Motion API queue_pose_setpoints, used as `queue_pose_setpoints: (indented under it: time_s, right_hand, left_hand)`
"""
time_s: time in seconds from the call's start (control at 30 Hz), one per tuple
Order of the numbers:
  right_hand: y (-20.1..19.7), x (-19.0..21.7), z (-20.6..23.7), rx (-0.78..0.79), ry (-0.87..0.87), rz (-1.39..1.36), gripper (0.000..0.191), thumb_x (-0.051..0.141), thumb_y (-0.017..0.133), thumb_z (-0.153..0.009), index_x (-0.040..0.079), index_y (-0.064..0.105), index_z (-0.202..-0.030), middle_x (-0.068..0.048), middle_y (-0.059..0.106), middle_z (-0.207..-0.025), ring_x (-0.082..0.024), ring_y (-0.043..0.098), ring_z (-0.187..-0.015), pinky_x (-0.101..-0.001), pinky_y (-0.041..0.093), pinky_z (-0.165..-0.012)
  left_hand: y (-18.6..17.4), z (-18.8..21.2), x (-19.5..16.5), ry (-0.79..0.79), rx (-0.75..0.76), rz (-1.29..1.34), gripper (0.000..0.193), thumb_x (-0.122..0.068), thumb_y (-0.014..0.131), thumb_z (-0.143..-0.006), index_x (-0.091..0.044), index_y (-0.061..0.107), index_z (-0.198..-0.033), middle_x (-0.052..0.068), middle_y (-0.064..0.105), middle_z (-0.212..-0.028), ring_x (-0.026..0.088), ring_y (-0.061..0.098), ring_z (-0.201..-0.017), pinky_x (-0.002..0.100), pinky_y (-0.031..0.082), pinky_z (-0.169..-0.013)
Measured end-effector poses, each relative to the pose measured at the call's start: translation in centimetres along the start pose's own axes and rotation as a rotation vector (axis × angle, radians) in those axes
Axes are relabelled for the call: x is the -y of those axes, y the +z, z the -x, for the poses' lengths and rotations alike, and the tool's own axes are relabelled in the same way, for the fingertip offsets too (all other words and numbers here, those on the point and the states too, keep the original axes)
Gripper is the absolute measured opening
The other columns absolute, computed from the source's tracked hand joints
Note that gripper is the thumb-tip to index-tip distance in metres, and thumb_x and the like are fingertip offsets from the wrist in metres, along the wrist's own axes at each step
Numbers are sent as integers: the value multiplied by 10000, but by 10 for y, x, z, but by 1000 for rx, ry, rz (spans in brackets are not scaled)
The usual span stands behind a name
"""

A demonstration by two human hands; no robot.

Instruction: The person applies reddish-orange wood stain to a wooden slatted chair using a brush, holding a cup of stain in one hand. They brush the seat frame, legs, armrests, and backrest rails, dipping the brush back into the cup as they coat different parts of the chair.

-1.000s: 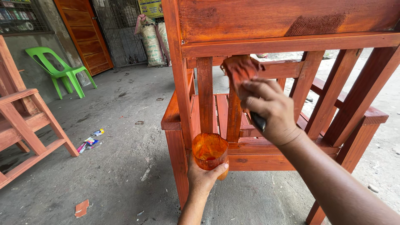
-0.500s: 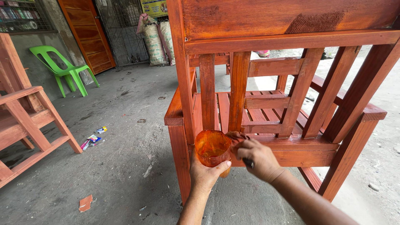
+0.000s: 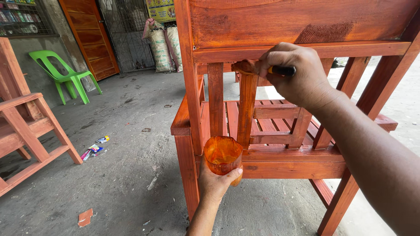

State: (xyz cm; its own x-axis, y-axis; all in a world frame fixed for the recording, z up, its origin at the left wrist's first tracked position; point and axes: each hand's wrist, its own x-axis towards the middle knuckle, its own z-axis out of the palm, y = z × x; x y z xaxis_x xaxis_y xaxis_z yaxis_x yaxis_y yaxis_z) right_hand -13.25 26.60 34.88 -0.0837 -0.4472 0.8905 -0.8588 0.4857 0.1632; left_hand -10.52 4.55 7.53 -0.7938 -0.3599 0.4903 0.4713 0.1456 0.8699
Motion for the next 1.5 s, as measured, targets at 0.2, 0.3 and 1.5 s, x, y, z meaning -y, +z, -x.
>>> queue_pose_setpoints:
  time_s: [0.2, 0.3, 1.5]
  right_hand:
    - [17, 12, 41, -91, -219, 170, 209, -7, 770, -808, 127, 767, -969, -72, 722, -1210, -267, 685, -1167, -368, 611, -924]
    - [29, 5, 57, -131, -260, 210, 240, 48, 769, -810, 118, 787, -1038, -82, 703, -1261, -298, 648, -1220, -392, 602, -967]
    - [130, -4, 224, -563, 683, 91, 180, 99, 797, -946, 90, 621, -982, -151, 602, -1223, -271, 643, -1137, -380, 574, -953]
  left_hand:
    - [6, 6, -1, -20, 11, 9, 990, -215, 946, -607, -119, 392, -1421, 103, 584, -1319, 229, 620, -1260, 393, 580, -1046]
    - [9, 6, 1, -2, 18, -17, 981, -222, 951, -608, -113, 400, -1412, 107, 595, -1317, 232, 627, -1263, 395, 570, -1054]
    - [22, 16, 13, -31, 2, -120, 993, -258, 973, -565, -109, 442, -1390, 110, 603, -1321, 240, 617, -1262, 409, 548, -1055]
